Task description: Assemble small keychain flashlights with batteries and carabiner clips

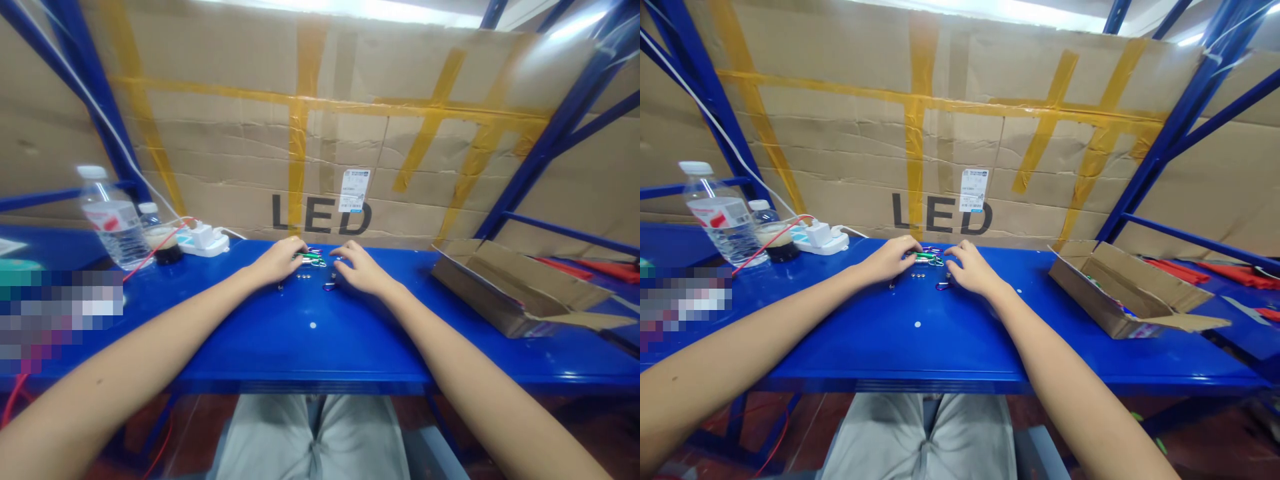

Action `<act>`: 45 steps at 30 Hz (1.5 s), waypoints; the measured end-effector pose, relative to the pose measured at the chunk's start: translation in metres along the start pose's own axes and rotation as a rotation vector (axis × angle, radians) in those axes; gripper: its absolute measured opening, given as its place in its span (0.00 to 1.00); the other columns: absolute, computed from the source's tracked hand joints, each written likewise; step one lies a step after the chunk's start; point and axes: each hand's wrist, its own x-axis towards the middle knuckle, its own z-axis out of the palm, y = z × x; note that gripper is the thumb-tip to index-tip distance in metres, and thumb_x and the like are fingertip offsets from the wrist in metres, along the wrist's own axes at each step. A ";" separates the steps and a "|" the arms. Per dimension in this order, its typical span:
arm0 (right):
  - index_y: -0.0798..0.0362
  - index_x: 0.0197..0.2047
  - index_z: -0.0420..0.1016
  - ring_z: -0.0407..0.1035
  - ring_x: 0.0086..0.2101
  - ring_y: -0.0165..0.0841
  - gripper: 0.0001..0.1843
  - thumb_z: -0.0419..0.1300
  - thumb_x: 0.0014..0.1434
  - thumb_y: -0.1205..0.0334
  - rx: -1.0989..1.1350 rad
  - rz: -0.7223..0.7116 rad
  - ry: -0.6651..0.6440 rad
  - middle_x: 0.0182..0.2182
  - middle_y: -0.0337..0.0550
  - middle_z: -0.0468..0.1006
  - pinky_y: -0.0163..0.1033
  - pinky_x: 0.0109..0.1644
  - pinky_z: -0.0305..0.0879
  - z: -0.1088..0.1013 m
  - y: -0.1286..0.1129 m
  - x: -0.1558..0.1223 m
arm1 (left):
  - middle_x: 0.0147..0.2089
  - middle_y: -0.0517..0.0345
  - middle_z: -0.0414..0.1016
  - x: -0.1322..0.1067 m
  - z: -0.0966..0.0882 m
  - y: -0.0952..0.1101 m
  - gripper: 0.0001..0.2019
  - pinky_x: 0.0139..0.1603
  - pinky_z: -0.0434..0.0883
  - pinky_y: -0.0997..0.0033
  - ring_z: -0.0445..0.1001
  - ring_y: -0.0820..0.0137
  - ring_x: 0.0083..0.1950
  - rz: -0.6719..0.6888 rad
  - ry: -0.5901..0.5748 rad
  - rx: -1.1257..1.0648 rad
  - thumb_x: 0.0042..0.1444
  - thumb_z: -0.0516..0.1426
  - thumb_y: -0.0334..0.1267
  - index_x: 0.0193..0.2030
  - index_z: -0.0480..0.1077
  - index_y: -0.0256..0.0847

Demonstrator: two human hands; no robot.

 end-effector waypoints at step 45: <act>0.52 0.32 0.63 0.68 0.18 0.28 0.10 0.61 0.61 0.60 0.623 0.324 0.001 0.18 0.35 0.72 0.31 0.18 0.63 -0.004 -0.020 -0.001 | 0.52 0.52 0.79 -0.005 -0.004 0.004 0.12 0.55 0.70 0.60 0.76 0.61 0.53 -0.003 -0.024 -0.176 0.65 0.51 0.36 0.50 0.73 0.43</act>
